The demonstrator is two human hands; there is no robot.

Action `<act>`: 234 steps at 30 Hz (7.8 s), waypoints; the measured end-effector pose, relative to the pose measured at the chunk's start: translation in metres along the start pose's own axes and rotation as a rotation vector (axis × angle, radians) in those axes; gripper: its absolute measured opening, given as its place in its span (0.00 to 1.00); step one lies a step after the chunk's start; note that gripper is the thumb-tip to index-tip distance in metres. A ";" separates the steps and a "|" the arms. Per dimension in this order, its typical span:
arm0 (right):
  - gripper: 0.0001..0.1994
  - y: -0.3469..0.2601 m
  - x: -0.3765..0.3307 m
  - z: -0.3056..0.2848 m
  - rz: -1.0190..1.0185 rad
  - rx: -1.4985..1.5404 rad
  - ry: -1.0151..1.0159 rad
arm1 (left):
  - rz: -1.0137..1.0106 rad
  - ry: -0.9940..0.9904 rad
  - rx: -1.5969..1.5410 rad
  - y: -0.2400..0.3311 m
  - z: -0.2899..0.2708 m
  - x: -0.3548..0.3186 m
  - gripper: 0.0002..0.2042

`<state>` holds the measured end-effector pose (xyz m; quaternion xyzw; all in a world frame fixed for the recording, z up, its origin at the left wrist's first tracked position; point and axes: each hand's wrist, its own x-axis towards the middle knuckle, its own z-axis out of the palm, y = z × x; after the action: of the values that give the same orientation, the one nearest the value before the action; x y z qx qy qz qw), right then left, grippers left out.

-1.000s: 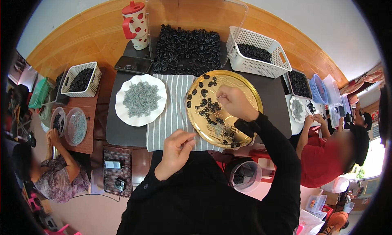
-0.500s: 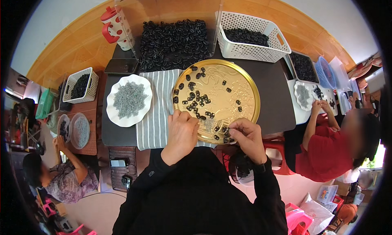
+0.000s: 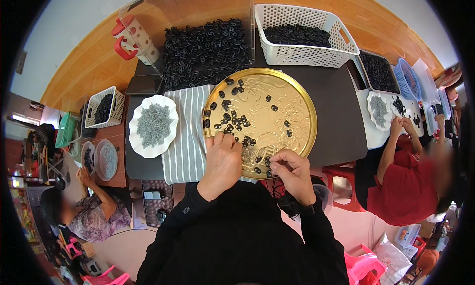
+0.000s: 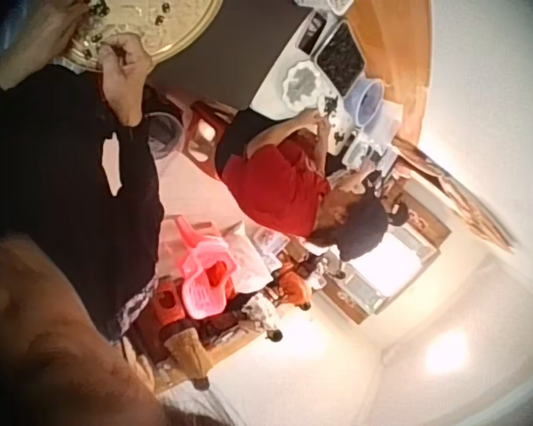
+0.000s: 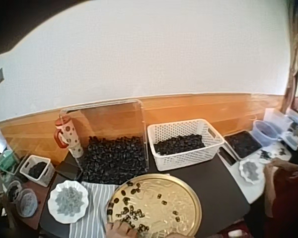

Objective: The person picks up a black plastic toggle and a metal spring by hand, inserts the spring into the toggle, and places the assembled component onto a gold tray.

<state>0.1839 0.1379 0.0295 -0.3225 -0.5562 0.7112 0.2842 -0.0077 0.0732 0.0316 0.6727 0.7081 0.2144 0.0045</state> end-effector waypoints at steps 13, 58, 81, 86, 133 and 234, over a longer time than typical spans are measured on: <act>0.03 0.002 0.001 0.008 -0.047 -0.053 0.032 | 0.051 0.056 -0.100 -0.018 -0.002 -0.010 0.05; 0.07 0.012 0.013 0.083 -0.518 -0.216 0.283 | -0.450 0.115 -1.723 -0.004 -0.006 -0.034 0.04; 0.08 0.012 0.008 0.091 -0.533 -0.225 0.307 | -0.455 0.141 -1.721 -0.006 -0.006 -0.040 0.03; 0.08 0.012 0.007 0.094 -0.569 -0.258 0.321 | -0.450 0.160 -1.702 -0.001 -0.009 -0.041 0.04; 0.03 0.012 -0.007 0.086 -0.327 -0.195 0.204 | -0.299 0.091 -1.437 -0.009 -0.015 -0.045 0.03; 0.09 0.037 0.014 0.105 -0.182 0.406 0.011 | -0.267 0.218 -1.541 -0.033 -0.007 -0.071 0.15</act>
<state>0.0916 0.0767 0.0098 -0.2112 -0.4270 0.7782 0.4093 -0.0343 0.0030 0.0082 0.3645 0.4315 0.7070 0.4256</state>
